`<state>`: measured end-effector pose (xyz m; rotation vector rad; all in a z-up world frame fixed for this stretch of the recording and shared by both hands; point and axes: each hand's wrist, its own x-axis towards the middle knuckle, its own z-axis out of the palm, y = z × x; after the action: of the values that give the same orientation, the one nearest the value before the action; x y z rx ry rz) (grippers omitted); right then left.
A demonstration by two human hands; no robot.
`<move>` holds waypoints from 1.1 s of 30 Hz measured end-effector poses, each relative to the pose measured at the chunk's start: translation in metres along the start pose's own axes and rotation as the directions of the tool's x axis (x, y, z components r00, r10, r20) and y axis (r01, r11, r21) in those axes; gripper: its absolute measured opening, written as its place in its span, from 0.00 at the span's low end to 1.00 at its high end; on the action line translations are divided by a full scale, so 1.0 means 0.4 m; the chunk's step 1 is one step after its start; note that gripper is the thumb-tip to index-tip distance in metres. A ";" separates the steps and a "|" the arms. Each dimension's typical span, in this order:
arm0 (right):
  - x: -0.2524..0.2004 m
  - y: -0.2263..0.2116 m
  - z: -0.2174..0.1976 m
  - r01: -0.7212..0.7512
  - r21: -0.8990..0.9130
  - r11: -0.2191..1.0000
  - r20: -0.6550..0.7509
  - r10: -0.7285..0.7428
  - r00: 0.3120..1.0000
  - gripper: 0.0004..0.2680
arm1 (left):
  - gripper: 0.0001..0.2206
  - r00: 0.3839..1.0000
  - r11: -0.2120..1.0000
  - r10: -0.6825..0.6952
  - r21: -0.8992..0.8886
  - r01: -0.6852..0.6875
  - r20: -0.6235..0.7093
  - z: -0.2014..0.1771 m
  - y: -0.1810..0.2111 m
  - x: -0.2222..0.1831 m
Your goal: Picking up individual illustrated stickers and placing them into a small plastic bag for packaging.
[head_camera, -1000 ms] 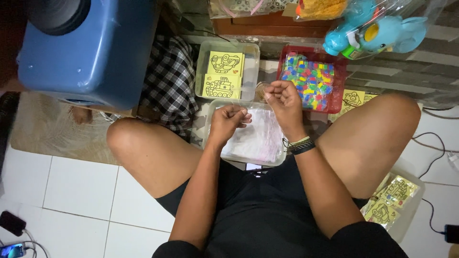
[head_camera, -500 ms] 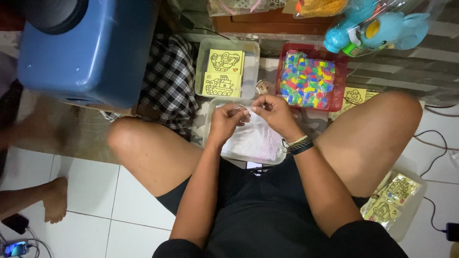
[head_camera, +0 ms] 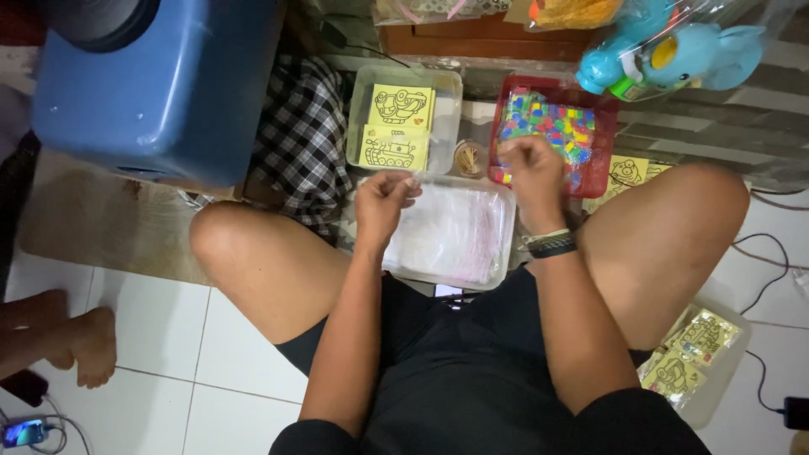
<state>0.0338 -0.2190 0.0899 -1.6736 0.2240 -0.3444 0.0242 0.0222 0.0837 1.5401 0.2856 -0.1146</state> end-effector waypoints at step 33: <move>0.210 0.097 0.364 0.535 -0.559 0.633 0.649 -0.067 0.758 0.10 | 0.06 0.954 0.978 0.120 -0.132 -0.161 -0.273 -0.041 0.047 -0.005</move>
<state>0.1657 -0.1175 0.0441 -2.5468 -0.4910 0.0417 0.0250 0.0387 0.1022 1.4169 0.3849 0.2235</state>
